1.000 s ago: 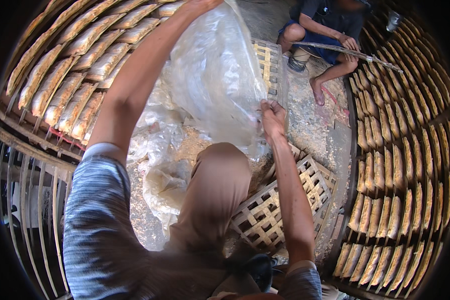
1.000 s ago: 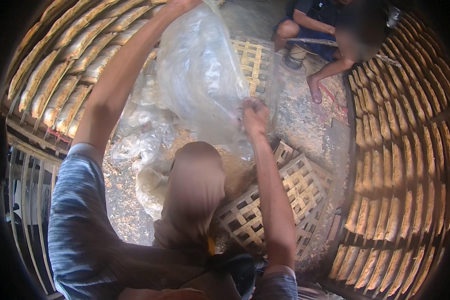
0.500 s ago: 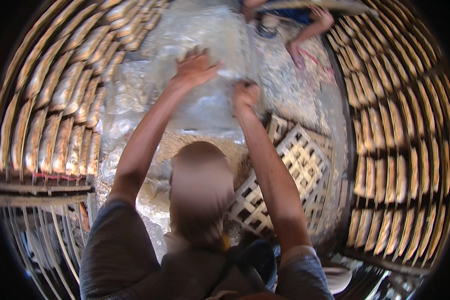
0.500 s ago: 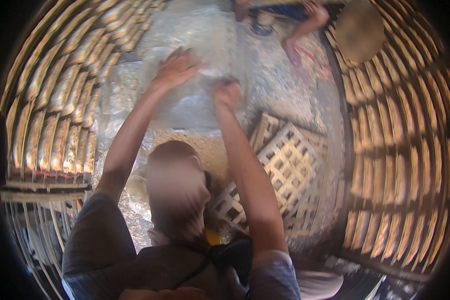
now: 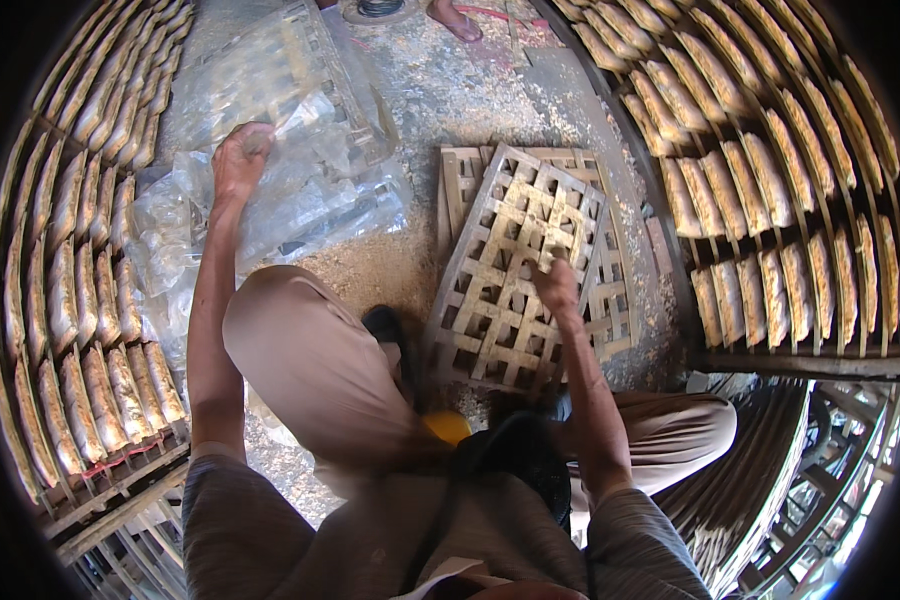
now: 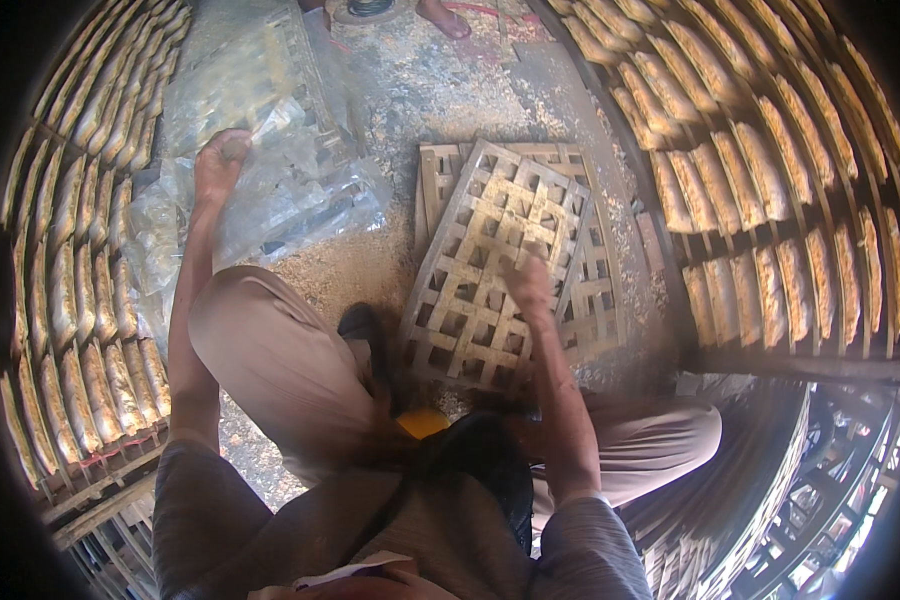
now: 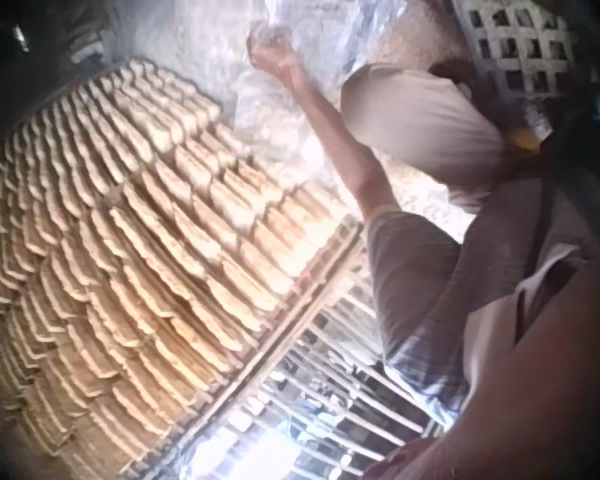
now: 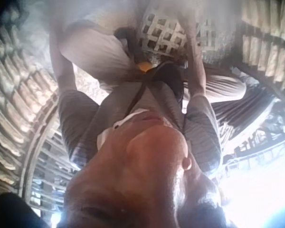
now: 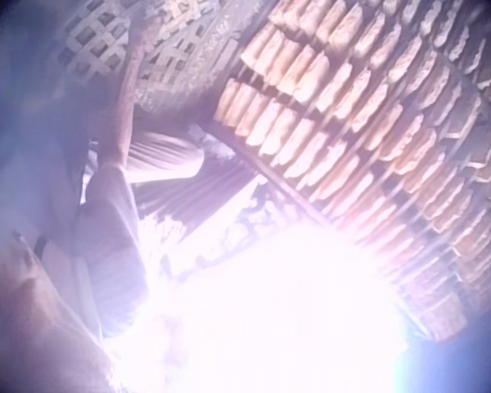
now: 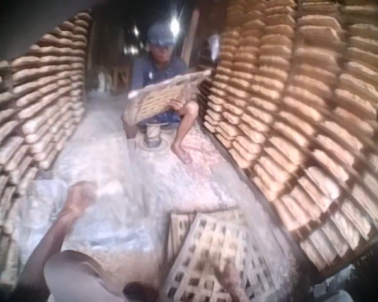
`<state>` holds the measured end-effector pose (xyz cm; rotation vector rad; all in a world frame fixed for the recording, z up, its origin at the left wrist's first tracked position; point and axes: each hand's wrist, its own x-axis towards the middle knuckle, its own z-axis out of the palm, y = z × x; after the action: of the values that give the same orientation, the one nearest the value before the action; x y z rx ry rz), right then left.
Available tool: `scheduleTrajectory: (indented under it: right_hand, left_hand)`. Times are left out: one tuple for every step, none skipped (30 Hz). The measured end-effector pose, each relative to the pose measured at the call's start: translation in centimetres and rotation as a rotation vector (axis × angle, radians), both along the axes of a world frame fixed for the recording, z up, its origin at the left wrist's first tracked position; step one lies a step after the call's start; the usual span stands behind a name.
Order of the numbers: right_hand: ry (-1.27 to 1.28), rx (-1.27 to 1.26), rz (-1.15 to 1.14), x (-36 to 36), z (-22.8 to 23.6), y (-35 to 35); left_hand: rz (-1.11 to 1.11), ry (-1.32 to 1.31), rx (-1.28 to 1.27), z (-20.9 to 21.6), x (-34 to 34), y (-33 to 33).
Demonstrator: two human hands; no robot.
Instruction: The person assembles a wooden lattice structure by hand, interlocking slats and adjusting the frame. They rotate the lattice to inspect and tighten connections, then place it on the floor among other similar pieces.
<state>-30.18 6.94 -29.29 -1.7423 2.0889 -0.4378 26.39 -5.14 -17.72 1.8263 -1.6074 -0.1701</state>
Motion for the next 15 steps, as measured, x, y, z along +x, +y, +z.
scheduleTrajectory:
  right_hand:
    - [-0.050,0.122,-0.139,0.8,1.4,1.3]
    - [0.096,0.065,-0.172,-1.2,0.5,3.1]
    - [0.239,0.017,-0.209,-3.2,-0.9,4.7]
    - [0.377,-0.026,-0.255,-5.1,-2.4,6.4]
    - [0.361,0.023,-0.252,-7.5,-4.1,8.1]
    - [0.362,0.025,-0.244,-7.8,-4.7,8.6]
    - [0.363,0.027,-0.236,-8.1,-5.3,9.1]
    - [0.367,0.028,-0.229,-8.5,-5.8,9.6]
    - [0.360,-0.010,-0.211,-9.0,-6.4,9.4]
    - [0.351,-0.056,-0.191,-9.6,-7.0,9.6]
    - [0.334,-0.093,-0.161,-9.5,-7.4,9.6]
    - [0.339,-0.051,-0.106,-8.2,-6.9,8.9]
    - [0.224,0.020,-0.200,-7.4,-5.7,8.8]
    - [0.121,0.089,-0.306,-7.3,-3.9,8.9]
    - [0.009,0.147,-0.404,-7.0,-2.5,8.5]
  left_hand:
    - [-0.005,-0.005,0.018,0.3,3.0,1.6]
    - [-0.023,0.046,0.007,0.3,2.6,1.1]
    - [0.003,0.005,0.058,0.6,2.5,0.6]
    - [0.030,-0.039,0.110,0.8,2.4,0.1]
    - [0.050,-0.074,0.162,0.9,1.7,-0.3]
    - [0.080,-0.210,0.159,1.2,0.8,-0.5]
    - [0.109,-0.344,0.153,1.4,-0.2,-0.7]
    - [0.138,-0.475,0.145,1.6,-1.3,-0.9]
    - [0.060,-0.391,0.167,1.6,-0.8,-2.0]
    - [-0.015,-0.309,0.181,1.0,0.9,-3.3]
    - [-0.084,-0.237,0.207,0.6,3.0,-3.9]
    - [-0.112,-0.315,0.210,0.7,5.2,-3.9]
    - [-0.049,-0.339,0.235,0.9,4.8,-3.3]
    - [0.001,-0.351,0.255,1.2,2.5,-2.6]
    - [0.060,-0.367,0.266,2.2,0.9,-2.0]
